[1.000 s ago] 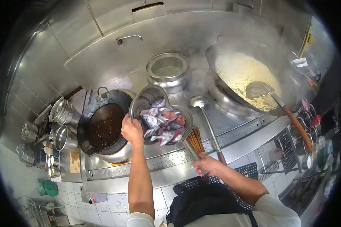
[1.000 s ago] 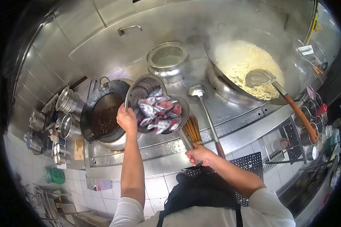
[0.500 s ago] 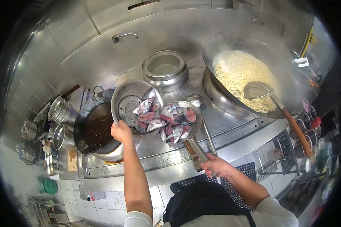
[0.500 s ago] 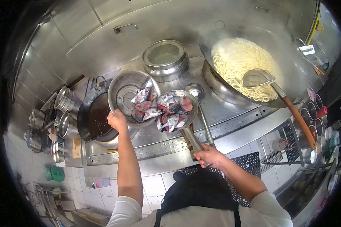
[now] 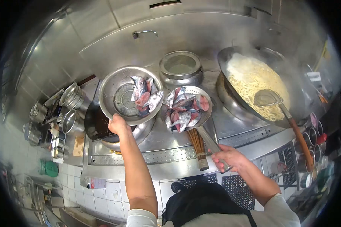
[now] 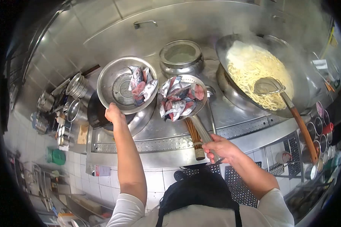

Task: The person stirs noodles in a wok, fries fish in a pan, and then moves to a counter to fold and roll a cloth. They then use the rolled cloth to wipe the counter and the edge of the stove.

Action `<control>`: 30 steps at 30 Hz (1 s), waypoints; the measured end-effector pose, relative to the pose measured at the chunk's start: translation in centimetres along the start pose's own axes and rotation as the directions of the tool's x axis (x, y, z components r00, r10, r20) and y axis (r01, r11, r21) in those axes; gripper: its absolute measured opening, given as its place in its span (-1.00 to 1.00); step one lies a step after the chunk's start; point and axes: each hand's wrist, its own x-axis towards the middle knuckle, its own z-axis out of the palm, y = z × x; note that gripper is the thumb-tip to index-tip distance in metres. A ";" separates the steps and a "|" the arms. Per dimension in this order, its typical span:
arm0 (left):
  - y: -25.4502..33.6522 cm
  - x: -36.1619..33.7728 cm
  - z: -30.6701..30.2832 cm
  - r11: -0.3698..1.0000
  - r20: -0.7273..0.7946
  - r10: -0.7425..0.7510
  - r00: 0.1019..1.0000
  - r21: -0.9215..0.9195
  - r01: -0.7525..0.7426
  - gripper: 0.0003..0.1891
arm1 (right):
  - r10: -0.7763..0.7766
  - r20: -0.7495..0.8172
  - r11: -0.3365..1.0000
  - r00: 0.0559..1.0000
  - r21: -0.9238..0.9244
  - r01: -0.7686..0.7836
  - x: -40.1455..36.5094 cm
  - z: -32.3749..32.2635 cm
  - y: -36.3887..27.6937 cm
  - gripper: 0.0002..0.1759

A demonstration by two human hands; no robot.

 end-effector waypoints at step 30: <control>8.8 -6.2 -51.7 0.991 -0.593 -0.132 0.795 -0.060 0.120 -0.77 | 0.156 0.178 0.889 0.972 -0.454 -0.060 31.0 20.8 -6.3 -0.83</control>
